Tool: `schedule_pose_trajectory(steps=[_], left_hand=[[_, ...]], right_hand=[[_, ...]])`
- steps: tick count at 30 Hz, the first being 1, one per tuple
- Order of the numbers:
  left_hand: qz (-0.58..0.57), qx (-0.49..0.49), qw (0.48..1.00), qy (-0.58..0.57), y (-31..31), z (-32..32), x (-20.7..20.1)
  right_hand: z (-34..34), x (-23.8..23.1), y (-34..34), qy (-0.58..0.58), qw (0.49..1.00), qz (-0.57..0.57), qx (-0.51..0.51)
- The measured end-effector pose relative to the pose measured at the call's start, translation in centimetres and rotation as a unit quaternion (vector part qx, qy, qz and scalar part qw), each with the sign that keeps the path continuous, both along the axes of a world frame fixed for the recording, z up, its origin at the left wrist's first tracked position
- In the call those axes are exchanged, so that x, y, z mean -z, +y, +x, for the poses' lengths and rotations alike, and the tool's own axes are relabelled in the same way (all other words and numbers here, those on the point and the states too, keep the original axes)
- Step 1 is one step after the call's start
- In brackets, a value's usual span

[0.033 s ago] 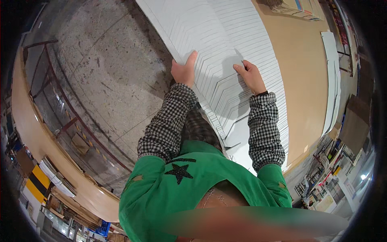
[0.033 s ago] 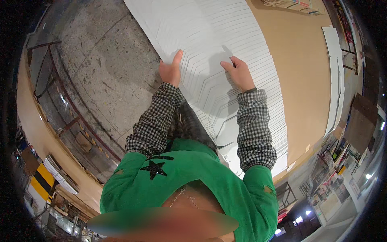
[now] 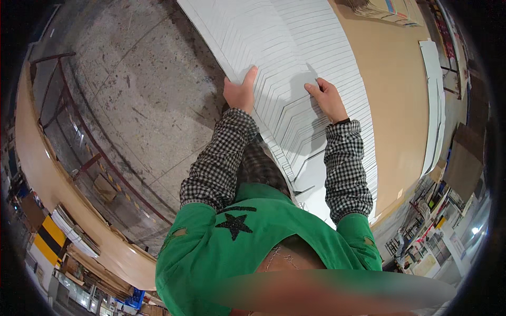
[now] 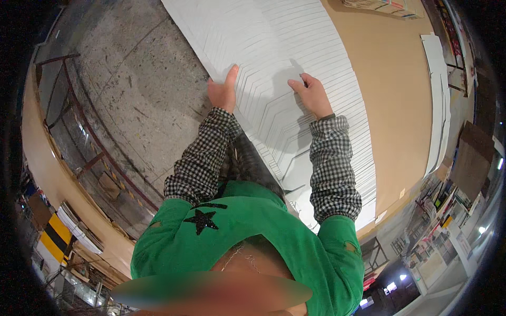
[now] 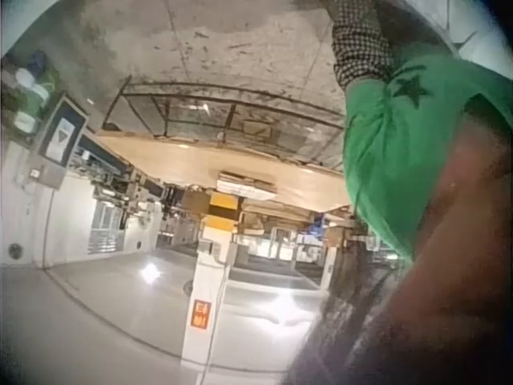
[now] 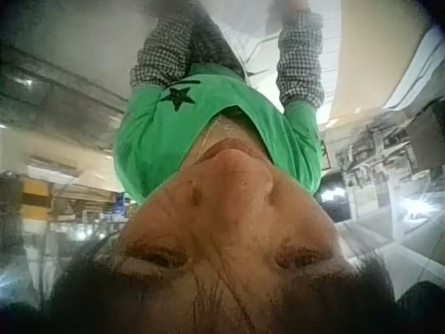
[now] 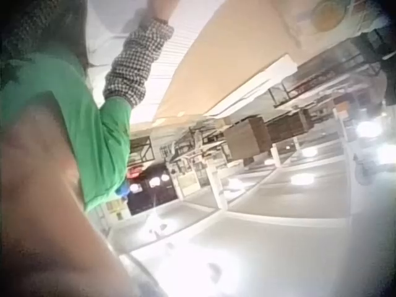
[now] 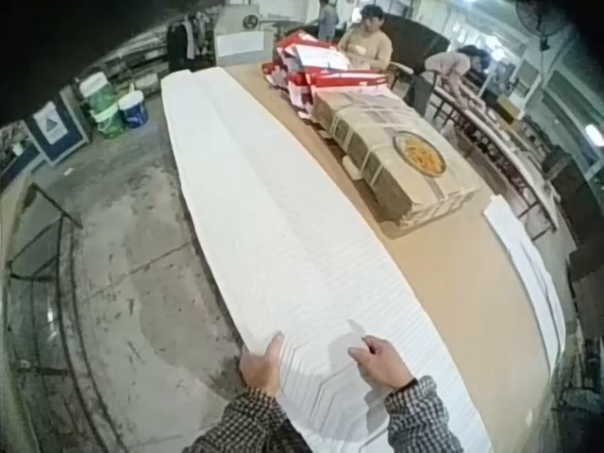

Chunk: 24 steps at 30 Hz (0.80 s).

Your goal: Organizing and stacking large die-cut paper sheets on a work table in a factory setting.

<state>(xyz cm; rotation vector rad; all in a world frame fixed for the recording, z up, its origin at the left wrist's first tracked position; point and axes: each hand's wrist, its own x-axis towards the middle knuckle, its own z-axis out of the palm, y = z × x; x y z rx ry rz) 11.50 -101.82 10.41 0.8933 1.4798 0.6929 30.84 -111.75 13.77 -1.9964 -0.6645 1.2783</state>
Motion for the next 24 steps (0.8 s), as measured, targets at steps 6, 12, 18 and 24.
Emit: schedule_pose_trajectory(steps=[6,12,18,24], left_hand=[[0.014,-0.008,0.998,0.066,-0.3,0.3,-1.2],[0.008,-0.021,0.998,0.052,-0.2,0.5,-1.8],[0.023,-0.009,0.998,0.06,-0.2,0.1,0.2],[0.101,-0.033,0.994,-0.017,-0.2,0.3,0.5]], right_hand=[[-0.2,-1.6,-0.3,-0.014,0.996,-0.086,-0.014],[-0.3,-0.8,-0.6,-0.007,0.999,-0.038,-0.011],[-0.4,0.2,-0.9,0.003,1.0,-0.02,0.007],[0.2,-0.2,-1.2,-0.04,0.995,-0.096,-0.005]])
